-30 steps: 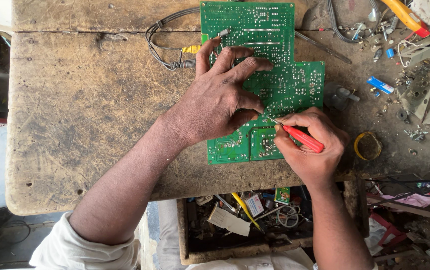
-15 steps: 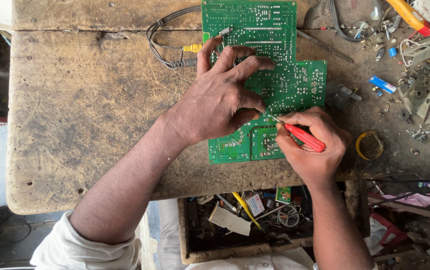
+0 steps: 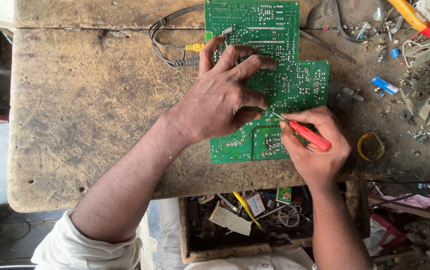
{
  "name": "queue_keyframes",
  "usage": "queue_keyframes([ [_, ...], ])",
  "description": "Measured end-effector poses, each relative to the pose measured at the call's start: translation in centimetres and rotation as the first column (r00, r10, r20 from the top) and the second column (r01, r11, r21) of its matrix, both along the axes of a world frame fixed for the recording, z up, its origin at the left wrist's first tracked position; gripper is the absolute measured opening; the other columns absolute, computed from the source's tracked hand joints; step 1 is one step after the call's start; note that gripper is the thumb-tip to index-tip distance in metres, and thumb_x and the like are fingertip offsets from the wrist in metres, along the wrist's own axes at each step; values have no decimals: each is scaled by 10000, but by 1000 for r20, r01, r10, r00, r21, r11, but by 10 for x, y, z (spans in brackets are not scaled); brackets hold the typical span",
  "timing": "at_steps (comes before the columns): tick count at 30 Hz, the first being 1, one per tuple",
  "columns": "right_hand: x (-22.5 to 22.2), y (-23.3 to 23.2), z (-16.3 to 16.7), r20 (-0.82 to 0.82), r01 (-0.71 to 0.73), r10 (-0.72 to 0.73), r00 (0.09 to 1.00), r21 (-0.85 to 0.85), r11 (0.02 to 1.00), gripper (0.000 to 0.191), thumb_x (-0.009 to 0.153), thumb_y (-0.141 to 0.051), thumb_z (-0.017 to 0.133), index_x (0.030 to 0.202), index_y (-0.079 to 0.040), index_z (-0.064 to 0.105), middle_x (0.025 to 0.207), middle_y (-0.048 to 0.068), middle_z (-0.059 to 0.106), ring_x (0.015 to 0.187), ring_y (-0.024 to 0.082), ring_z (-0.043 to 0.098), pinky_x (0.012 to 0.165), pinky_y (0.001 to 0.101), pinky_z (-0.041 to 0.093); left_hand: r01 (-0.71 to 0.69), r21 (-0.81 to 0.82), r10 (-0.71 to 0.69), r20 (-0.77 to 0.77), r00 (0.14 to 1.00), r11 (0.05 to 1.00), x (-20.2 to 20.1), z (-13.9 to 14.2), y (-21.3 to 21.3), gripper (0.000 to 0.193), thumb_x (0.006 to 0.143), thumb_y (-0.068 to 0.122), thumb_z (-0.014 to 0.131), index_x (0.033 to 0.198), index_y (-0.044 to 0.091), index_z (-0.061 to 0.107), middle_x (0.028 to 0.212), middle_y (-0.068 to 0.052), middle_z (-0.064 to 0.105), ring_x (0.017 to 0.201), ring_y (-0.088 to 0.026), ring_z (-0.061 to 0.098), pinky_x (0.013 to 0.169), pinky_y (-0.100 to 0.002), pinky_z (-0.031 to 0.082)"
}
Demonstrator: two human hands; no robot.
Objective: The person holds a green circuit board and uses a red-handled screwdriver to scrape and clean specific solder points on the board's surface. They also use a small container to apply a substance to the board while continuing to scrape the surface.
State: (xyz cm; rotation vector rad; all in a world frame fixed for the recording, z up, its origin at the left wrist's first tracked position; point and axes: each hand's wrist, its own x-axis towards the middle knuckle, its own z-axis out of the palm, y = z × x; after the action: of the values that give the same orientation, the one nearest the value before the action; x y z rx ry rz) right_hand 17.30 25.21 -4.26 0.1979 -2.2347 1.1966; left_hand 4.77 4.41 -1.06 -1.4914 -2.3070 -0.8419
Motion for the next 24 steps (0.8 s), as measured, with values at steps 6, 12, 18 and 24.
queue_keyframes([
  [6,-1,4,-11,22,-18,20,1000,-87,996,310,881,184,728,1095,25,569,1078,130,648,961,177,725,849,289,620,2,-9,-2,17,1000,1000,0,0,0,231,726,327,894,945,316,821,1484,-5,496,1435,-298,371,1224,-686,123],
  [12,-1,5,-11,0,-6,6,1000,-11,1000,298,872,179,753,1057,26,576,1051,128,657,933,181,723,834,295,623,-2,3,2,0,1000,1000,0,0,1,229,730,329,897,945,312,820,1486,2,502,1434,-303,375,1238,-680,125],
  [18,-1,4,-9,9,2,-2,1000,-26,1000,279,880,170,756,1044,24,584,1050,125,657,946,183,735,827,287,625,2,0,-2,5,1000,1000,0,1,0,219,732,328,899,936,317,820,1481,8,501,1428,-302,378,1234,-683,123],
  [24,-1,4,-5,4,2,-3,1000,30,1000,268,859,160,761,1020,21,598,1035,127,667,963,191,729,815,286,621,-2,-15,2,-4,1000,1000,1,1,1,228,724,322,897,938,315,820,1483,-5,497,1428,-302,377,1226,-684,125],
])
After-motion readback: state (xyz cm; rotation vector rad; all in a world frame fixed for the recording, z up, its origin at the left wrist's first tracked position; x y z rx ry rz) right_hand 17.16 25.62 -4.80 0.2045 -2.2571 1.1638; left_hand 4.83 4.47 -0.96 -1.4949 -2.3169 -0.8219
